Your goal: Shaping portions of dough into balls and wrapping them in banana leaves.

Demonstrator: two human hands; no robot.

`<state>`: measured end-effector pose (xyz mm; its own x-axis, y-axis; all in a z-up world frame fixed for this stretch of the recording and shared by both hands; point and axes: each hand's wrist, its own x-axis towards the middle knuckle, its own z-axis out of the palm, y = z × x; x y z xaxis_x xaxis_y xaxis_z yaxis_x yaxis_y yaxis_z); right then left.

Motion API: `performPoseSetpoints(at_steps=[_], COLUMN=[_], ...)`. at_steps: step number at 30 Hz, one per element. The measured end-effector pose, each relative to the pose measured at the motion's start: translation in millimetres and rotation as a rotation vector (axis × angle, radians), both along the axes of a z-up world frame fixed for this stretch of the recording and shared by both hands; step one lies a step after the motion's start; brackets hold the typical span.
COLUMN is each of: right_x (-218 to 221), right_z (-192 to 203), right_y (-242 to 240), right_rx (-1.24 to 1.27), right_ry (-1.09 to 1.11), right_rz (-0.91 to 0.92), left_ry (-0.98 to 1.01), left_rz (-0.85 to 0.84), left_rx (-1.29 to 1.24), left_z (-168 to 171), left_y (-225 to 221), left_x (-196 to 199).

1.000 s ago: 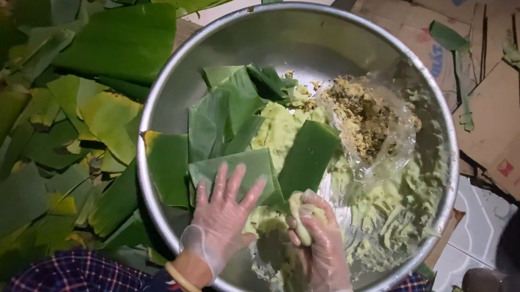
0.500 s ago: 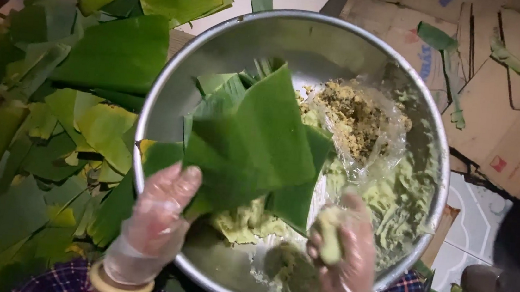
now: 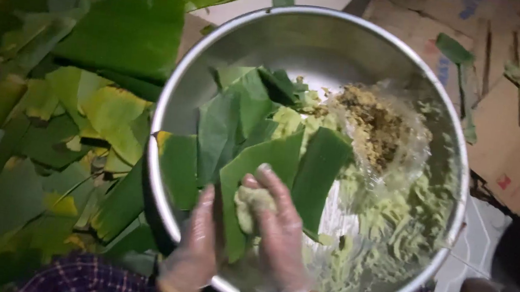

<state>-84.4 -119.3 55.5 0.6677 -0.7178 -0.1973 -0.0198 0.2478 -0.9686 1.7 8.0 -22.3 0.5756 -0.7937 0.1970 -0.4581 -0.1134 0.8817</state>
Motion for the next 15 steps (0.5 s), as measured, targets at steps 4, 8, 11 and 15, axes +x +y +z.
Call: performPoseSetpoints(at_steps=[4, 8, 11, 15], right_x=[10.4, -1.1, -19.1, -44.7], right_z=[-32.3, -18.0, -13.6, -57.5], right_y=[11.3, -8.7, 10.6, 37.3], right_rx=[-0.868, -0.865, -0.859, -1.549], right_ry=[0.32, 0.407, 0.433, 0.69], right_rz=[0.303, 0.458, 0.492, 0.441], left_ry=[-0.141, -0.092, -0.082, -0.159], left_rz=[0.056, 0.136, 0.143, 0.129], left_rx=[-0.141, -0.022, -0.048, 0.011], left_z=[-28.7, -24.0, -19.9, -43.3], left_y=[-12.7, -9.5, -7.8, -15.7], left_x=[-21.9, -21.0, -15.1, -30.1])
